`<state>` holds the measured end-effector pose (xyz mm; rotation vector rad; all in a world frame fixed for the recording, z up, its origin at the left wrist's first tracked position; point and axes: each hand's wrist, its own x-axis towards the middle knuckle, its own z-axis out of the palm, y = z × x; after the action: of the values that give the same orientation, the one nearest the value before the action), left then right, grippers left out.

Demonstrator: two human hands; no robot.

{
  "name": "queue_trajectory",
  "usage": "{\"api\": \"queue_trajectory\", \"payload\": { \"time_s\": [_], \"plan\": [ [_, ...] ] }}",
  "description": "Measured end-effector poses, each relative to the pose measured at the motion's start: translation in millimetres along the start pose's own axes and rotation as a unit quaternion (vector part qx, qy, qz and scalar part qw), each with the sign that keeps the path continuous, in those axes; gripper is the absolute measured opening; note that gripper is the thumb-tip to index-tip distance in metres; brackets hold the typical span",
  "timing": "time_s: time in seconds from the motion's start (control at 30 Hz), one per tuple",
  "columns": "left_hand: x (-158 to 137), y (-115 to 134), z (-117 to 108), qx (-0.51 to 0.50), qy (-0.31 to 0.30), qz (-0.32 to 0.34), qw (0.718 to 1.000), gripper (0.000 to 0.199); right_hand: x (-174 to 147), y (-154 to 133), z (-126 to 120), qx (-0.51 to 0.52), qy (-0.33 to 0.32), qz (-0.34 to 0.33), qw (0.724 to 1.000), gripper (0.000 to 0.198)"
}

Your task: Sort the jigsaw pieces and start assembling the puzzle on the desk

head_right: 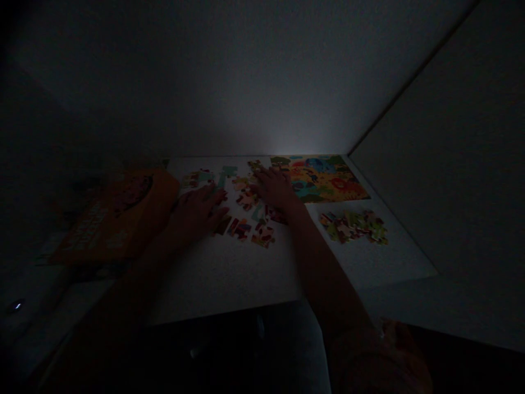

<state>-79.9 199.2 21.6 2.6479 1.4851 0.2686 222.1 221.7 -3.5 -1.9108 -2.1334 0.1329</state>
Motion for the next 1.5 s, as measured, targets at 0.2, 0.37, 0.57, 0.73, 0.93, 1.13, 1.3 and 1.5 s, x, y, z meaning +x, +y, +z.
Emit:
{"api": "queue_trajectory", "payload": {
  "time_s": [0.2,0.37,0.57,0.73,0.93,1.13,1.3,1.5],
  "plan": [
    [-1,2,-25,-0.009,0.085,-0.112,0.99,0.068,-6,1,-7,-0.001,0.065,0.004,0.998,0.057],
    [-1,-1,-34,-0.009,0.02,-0.127,0.992,0.031,-4,7,-11,0.004,0.138,0.026,0.99,0.052],
    [-1,4,-37,-0.024,-0.051,-0.171,0.984,0.043,-3,6,-11,0.043,0.154,0.01,0.987,0.045],
    [-1,1,-31,-0.052,-0.069,-0.157,0.984,0.042,-7,-3,-30,0.058,0.124,-0.015,0.99,0.038],
    [-1,0,-22,-0.084,0.005,-0.129,0.988,0.043,-57,7,-62,0.092,0.022,-0.041,0.995,0.037],
    [-4,14,-42,-0.161,0.097,-0.082,0.979,0.034,-134,16,-35,0.064,0.047,-0.005,0.997,0.043],
    [-44,25,-52,-0.235,0.109,-0.044,0.965,0.032,-153,14,-26,0.127,0.079,0.032,0.988,0.043],
    [-128,17,-26,-0.299,0.074,-0.033,0.951,0.029,-174,-13,-32,0.288,0.111,0.128,0.943,0.046]
  ]
}}
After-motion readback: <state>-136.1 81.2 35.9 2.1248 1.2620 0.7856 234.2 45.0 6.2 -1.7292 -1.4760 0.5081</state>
